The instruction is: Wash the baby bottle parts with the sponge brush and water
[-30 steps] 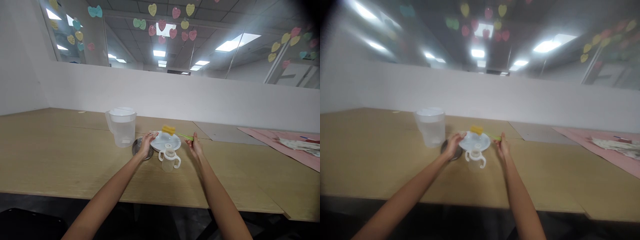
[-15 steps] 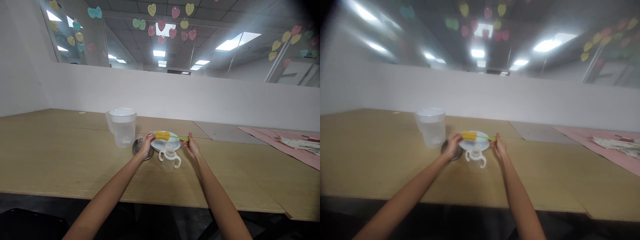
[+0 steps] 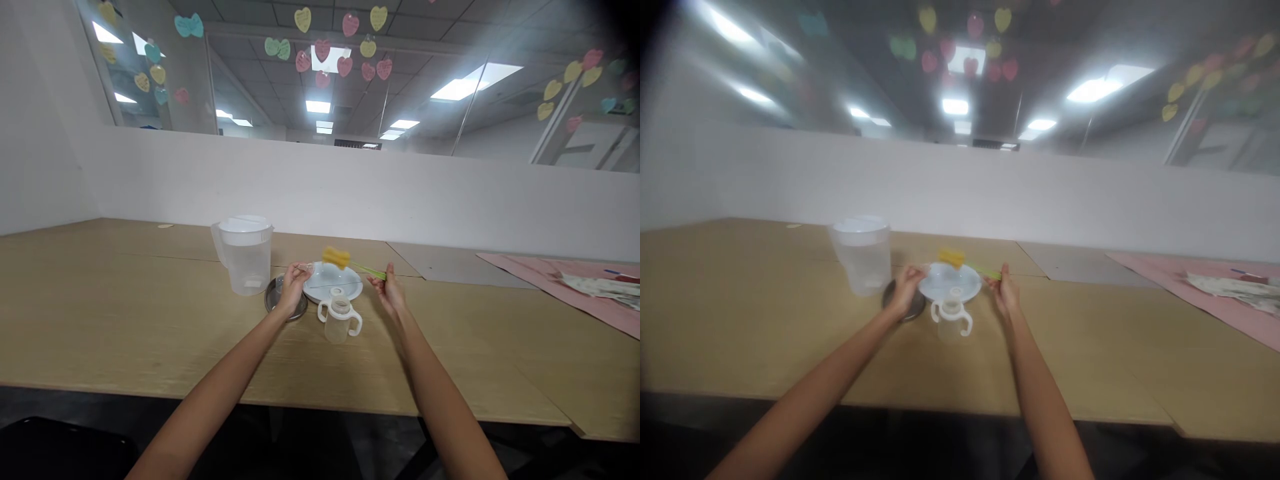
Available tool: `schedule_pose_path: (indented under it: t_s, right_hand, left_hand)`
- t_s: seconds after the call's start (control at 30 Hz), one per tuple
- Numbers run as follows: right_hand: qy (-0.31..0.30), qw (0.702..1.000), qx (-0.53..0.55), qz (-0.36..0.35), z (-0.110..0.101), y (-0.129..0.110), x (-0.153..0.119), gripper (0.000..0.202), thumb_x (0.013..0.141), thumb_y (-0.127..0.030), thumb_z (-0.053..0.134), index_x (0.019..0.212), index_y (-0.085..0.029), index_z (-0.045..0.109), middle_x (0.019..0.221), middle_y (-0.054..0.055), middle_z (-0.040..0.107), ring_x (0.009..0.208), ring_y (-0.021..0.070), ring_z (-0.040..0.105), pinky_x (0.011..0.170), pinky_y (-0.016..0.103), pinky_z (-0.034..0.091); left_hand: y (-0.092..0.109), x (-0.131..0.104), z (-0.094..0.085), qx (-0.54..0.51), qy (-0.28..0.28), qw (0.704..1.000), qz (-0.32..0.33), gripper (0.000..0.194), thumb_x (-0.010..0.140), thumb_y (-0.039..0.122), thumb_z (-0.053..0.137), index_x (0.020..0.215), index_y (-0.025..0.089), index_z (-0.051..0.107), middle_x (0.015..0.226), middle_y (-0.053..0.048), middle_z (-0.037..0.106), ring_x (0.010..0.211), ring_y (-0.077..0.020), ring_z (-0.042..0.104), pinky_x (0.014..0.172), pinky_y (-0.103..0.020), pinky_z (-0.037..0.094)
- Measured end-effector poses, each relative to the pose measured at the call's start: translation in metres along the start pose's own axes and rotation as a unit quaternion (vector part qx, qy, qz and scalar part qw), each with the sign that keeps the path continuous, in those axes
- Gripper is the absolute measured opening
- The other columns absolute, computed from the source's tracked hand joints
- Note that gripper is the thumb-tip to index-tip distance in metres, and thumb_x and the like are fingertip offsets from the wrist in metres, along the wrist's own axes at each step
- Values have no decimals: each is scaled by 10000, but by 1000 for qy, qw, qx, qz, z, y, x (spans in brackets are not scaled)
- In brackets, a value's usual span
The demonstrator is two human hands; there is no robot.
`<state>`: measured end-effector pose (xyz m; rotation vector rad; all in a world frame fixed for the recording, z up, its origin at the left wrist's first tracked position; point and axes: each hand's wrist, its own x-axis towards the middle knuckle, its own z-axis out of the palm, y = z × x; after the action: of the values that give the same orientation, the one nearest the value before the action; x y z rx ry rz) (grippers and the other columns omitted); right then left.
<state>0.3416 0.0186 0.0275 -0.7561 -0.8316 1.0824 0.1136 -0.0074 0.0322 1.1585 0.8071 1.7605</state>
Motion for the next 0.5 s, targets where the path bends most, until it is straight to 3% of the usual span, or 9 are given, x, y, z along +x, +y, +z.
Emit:
schedule_pose_path:
  t_s: [0.1, 0.2, 0.3, 0.4, 0.5]
  right_hand:
    - [-21, 999, -22, 11, 0, 1, 0, 429, 647, -588, 572, 496, -192, 507, 360, -9, 530, 479, 140, 604, 584, 232, 517]
    - [13, 999, -36, -5, 2, -1, -1, 408, 659, -566, 579, 524, -183, 540, 430, 8, 586, 511, 137, 614, 539, 213, 501]
    - [27, 999, -11, -13, 4, -4, -3, 417, 692, -568, 542, 518, -189, 518, 416, -11, 572, 419, 103, 562, 618, 233, 515]
    - [2, 1000, -26, 0, 5, -5, -4, 429, 687, -574, 540, 498, -190, 503, 375, -15, 538, 391, 102, 541, 628, 242, 512]
    - [31, 998, -61, -5, 5, -5, -4, 402, 657, -554, 587, 530, -176, 542, 440, 8, 591, 448, 115, 578, 518, 208, 484]
  left_hand:
    - [0, -1, 0, 1, -14, 1000, 15, 249, 591, 209, 644, 805, 186, 519, 895, -33, 650, 853, -169, 587, 788, -289, 409]
    - [-2, 1, -1, 8, -15, 999, 28, 260, 597, 191, 636, 832, 182, 525, 974, -59, 635, 893, -168, 577, 811, -293, 406]
    - [-3, 2, -3, 16, -12, 999, 42, 257, 603, 192, 634, 838, 177, 531, 1012, -75, 619, 907, -165, 570, 813, -290, 408]
    - [-3, 2, -4, 26, -21, 998, 57, 259, 620, 203, 632, 858, 186, 532, 983, -58, 622, 874, -150, 575, 799, -272, 411]
    - [0, 0, -3, 35, -26, 998, 43, 277, 632, 221, 637, 878, 199, 512, 872, -27, 641, 794, -140, 590, 754, -262, 423]
